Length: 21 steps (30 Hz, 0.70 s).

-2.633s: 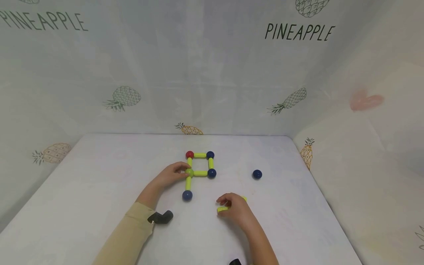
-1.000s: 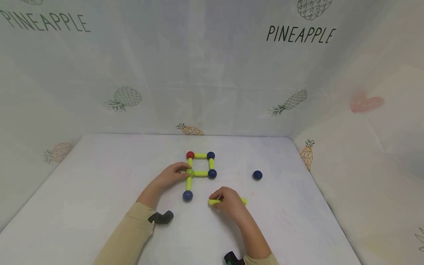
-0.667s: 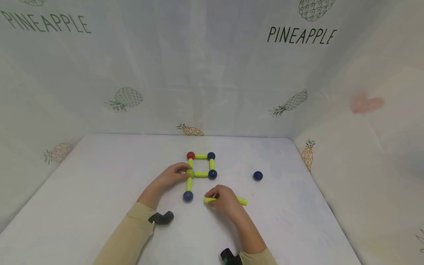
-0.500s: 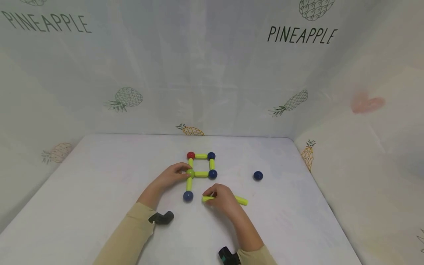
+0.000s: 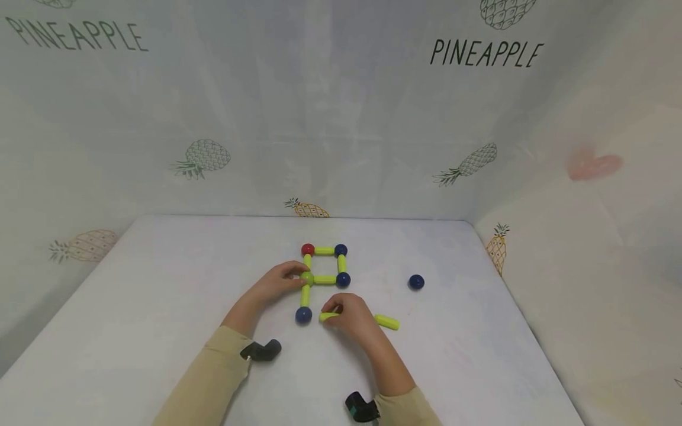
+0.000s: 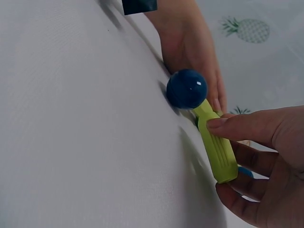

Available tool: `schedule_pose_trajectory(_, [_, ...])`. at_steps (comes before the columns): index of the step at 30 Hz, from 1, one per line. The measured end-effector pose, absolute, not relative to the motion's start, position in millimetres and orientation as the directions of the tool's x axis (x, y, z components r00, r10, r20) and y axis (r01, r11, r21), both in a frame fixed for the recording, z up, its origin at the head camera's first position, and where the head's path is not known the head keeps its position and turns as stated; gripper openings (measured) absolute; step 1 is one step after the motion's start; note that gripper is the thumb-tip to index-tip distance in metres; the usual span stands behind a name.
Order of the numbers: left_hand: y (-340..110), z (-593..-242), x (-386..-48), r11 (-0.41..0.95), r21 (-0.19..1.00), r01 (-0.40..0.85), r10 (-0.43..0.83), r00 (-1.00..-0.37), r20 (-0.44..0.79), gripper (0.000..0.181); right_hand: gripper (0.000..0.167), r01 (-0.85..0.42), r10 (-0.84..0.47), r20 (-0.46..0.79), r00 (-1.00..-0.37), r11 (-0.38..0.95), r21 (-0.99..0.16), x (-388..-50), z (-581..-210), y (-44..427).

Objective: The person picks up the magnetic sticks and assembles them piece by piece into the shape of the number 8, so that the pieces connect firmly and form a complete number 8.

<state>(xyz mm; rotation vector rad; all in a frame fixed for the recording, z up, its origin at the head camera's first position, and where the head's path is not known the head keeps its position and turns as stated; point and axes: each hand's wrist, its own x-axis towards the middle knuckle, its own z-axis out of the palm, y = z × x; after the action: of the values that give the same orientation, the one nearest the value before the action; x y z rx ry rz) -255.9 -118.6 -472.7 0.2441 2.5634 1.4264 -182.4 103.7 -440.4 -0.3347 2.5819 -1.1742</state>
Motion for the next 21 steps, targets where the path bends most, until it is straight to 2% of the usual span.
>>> schedule_pose_trajectory(10, [-117.9, -472.3, -255.4, 0.516, 0.856, 0.042, 0.233, -0.968, -0.093, 0.025, 0.012, -0.072, -0.311, -0.179, -0.934, 0.651, -0.756, -187.2, -445.4, 98.8])
schedule_pose_trajectory(21, [-119.0, -471.4, -255.0, 0.514, 0.856, 0.064, 0.247, -0.966, -0.076, 0.025, 0.014, -0.106, -0.347, -0.162, -0.924, 0.637, -0.763, -190.3, -444.3, 94.8])
